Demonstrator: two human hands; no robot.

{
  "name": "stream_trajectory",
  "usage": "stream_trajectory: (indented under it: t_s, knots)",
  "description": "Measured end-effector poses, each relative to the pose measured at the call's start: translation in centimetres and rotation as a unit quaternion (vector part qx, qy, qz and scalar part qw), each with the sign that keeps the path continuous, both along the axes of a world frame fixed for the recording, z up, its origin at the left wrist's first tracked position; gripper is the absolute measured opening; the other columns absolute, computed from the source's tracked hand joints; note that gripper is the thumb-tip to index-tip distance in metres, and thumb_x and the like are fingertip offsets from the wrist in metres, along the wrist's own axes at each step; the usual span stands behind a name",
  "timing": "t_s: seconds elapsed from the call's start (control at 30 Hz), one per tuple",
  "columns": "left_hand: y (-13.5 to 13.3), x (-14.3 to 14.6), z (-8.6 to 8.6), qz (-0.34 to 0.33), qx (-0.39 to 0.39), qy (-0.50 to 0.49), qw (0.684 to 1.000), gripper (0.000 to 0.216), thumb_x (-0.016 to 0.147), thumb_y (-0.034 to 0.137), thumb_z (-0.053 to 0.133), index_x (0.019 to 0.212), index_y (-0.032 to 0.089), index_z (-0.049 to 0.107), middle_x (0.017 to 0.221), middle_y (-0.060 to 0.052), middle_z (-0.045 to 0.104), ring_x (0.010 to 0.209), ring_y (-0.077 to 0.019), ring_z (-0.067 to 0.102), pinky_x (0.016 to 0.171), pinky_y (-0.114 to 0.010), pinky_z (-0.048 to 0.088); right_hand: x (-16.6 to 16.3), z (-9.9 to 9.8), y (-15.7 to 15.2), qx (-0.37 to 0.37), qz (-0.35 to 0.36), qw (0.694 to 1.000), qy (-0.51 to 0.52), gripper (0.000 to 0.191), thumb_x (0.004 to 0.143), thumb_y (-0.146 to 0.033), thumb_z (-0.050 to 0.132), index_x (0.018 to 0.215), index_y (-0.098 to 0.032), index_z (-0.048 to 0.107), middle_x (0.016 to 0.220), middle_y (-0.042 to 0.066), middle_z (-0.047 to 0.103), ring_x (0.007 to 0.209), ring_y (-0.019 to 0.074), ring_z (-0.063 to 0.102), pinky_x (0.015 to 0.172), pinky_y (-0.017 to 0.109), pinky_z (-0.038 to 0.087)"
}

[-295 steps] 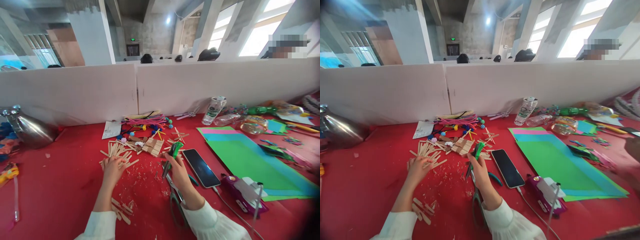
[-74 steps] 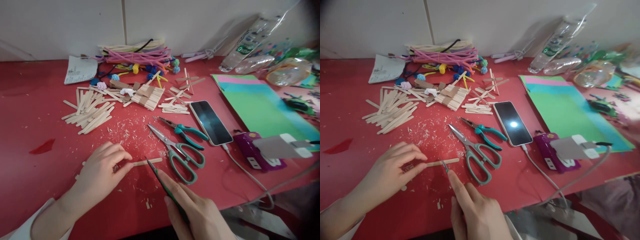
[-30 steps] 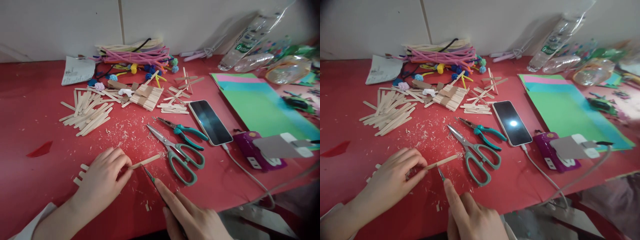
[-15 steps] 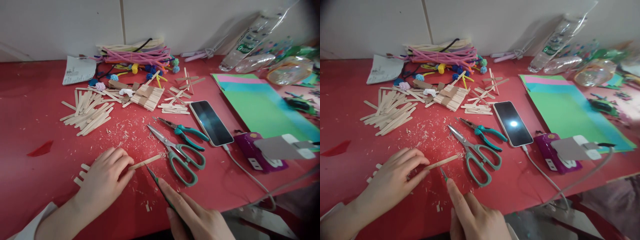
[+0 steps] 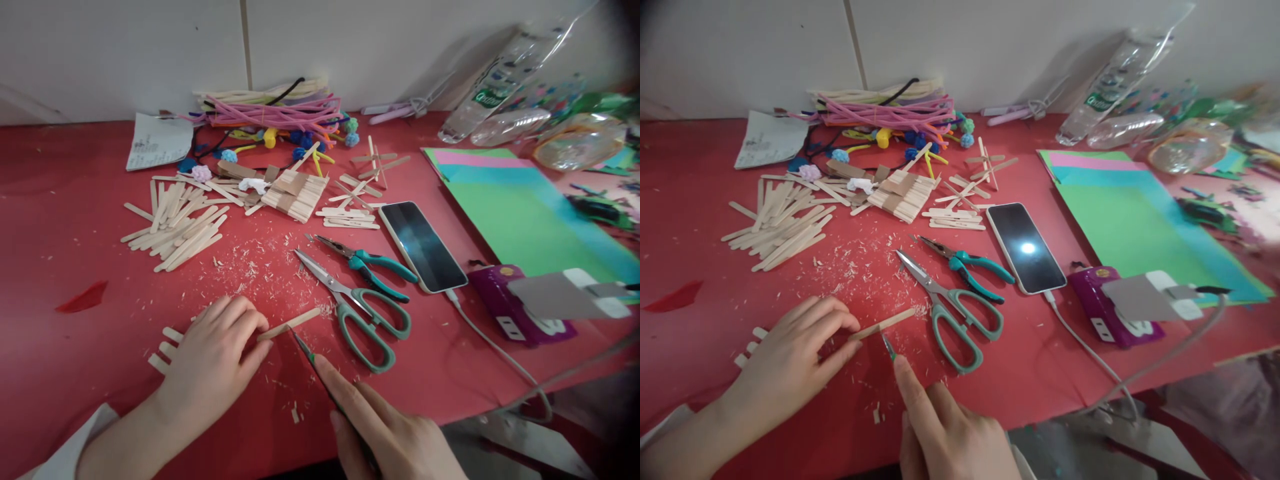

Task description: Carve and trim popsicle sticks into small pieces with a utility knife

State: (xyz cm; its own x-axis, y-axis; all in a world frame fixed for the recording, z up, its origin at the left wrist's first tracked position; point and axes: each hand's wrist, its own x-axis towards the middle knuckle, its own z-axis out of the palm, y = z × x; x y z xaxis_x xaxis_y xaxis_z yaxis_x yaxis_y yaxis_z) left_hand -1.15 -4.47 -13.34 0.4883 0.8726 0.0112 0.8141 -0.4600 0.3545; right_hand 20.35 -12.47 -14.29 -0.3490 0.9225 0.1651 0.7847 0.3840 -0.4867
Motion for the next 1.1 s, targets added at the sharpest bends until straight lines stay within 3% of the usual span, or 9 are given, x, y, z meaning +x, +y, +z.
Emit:
stream_trajectory:
  t_s: [0.37, 0.63, 0.83, 1.1]
  knots:
    - [0.1, 0.2, 0.1, -0.003, 0.004, -0.002, 1.0, 0.017, 0.089, 0.02, 0.043, 0.073, 0.019, 0.05, 0.075, -0.002, 0.054, 0.074, -0.0198, 0.048, 0.065, -0.034, 0.038, 0.3, 0.4, 0.1, -0.025, 0.013, 1.0, 0.013, 0.042, 0.09, -0.019, 0.038, 0.131, -0.014, 0.049, 0.071, 0.007, 0.068, 0.046, 0.0135, 0.063, 0.04, 0.019, 0.051]
    - [-0.1, 0.3, 0.2, -0.009, 0.014, 0.004, 1.0, 0.016, 0.087, 0.017, 0.046, 0.071, 0.02, 0.046, 0.072, 0.0, 0.054, 0.07, -0.0184, 0.05, 0.064, -0.032, 0.039, 0.3, 0.8, 0.3, -0.04, 0.014, 0.999, 0.03, 0.042, 0.09, -0.018, 0.04, 0.132, -0.013, 0.047, 0.078, 0.007, 0.069, 0.051, 0.0142, 0.065, 0.042, 0.02, 0.052]
    - [-0.2, 0.2, 0.0, -0.003, 0.03, -0.007, 1.0, 0.009, 0.089, 0.019, 0.044, 0.083, 0.019, 0.052, 0.077, -0.002, 0.056, 0.074, -0.0199, 0.052, 0.066, -0.033, 0.04, 0.2, 0.7, 0.2, -0.044, -0.005, 0.998, 0.048, 0.042, 0.09, -0.018, 0.039, 0.131, -0.015, 0.049, 0.083, 0.009, 0.07, 0.057, 0.0141, 0.067, 0.048, 0.02, 0.054]
    - [-0.1, 0.2, 0.1, 0.014, -0.013, -0.009, 1.0, 0.014, 0.086, 0.016, 0.049, 0.073, 0.019, 0.049, 0.073, 0.0, 0.054, 0.071, -0.0178, 0.051, 0.065, -0.031, 0.038, 0.2, 1.1, 0.4, -0.06, 0.0, 0.997, 0.055, 0.044, 0.089, -0.018, 0.04, 0.132, -0.016, 0.048, 0.08, 0.007, 0.069, 0.054, 0.0135, 0.066, 0.045, 0.019, 0.052]
